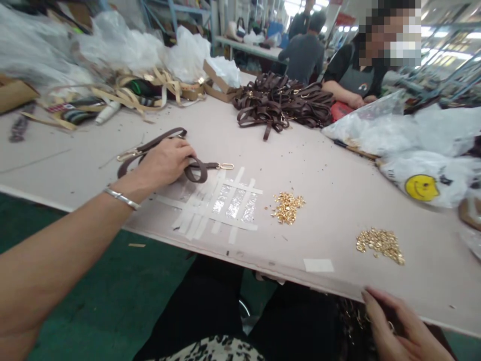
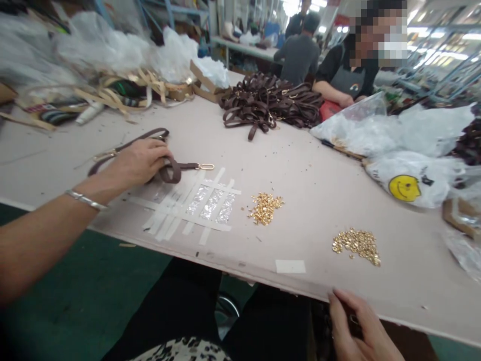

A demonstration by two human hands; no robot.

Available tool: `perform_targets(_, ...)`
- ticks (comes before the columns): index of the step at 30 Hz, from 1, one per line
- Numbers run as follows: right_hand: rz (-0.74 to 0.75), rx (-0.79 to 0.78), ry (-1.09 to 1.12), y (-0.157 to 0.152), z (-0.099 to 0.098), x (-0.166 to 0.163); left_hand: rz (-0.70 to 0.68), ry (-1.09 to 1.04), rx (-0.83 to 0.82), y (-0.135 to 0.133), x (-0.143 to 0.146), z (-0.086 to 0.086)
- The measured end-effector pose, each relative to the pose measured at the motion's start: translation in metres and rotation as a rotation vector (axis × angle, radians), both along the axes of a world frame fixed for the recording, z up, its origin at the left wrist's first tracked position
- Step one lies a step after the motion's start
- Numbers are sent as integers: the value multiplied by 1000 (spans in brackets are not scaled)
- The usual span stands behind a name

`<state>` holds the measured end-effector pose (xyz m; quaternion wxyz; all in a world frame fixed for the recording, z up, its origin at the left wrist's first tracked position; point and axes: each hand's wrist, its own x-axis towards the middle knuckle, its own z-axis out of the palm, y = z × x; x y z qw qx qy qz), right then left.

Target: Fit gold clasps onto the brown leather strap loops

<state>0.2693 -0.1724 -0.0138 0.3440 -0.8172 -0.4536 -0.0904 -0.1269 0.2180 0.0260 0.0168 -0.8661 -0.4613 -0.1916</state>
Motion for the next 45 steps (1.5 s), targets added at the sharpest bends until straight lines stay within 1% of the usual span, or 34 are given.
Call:
perform_targets(3, 354, 41, -115, 63, 13, -38, 27, -10, 48, -32, 10, 16)
perform_targets(5, 503, 64, -145, 104, 17, -57, -5, -54, 8, -57, 16, 21)
perform_targets(6, 547, 60, -164, 123, 17, -65, -54, -94, -43, -70, 18, 21)
perform_targets(8, 599, 20, -221, 156, 17, -76, -190, -202, -180, -92, 22, 14)
perform_targets(10, 630, -52, -304, 182, 15, -85, -304, -279, -325, -110, 23, 2)
perform_targets(12, 637, -137, -395, 200, 12, -90, -352, -309, -422, -123, 21, -9)
perform_targets(15, 625, -228, -484, 214, 6, -93, -361, -329, -446, -135, 17, -16)
perform_targets(17, 642, -249, -497, 219, 3, -92, -298, -364, -425, -138, 16, -15)
perform_targets(19, 667, -245, -508, 221, 2, -91, -165, -392, -424, -140, 20, -11)
perform_targets(21, 686, -245, -541, 223, 3, -89, -58, -360, -410, -142, 30, -8)
perform_targets(23, 706, -247, -565, 223, 5, -88, -44, -266, -385, -143, 43, -7)
perform_targets(25, 740, -219, -522, 220, 8, -86, -59, -178, -368, -143, 55, -7)
perform_targets(27, 741, -150, -345, 212, 12, -85, -63, -127, -387, -143, 61, -8)
perform_targets(30, 653, -82, 142, 191, 18, -90, -60, -138, -426, -142, 58, -6)
perform_targets(32, 611, -60, 452, 175, 20, -99, -69, -220, -464, -144, 52, -3)
perform_targets(33, 605, -40, 571, 168, 20, -105, -80, -288, -515, -147, 50, -1)
perform_targets(34, 598, -13, 666, 161, 20, -110, -100, -372, -602, -150, 49, 0)
perform_targets(37, 579, 30, 866, 149, 17, -127, -143, -662, -1007, -164, 53, 3)
perform_targets(39, 592, 27, 929, 145, 16, -135, -129, -818, -1220, -173, 60, 2)
perform_targets(41, 629, 9, 947, 143, 16, -140, -125, -922, -1313, -181, 68, -1)
perform_targets(45, 658, -2, 960, 141, 18, -143, -221, -1024, -1350, -191, 78, -9)
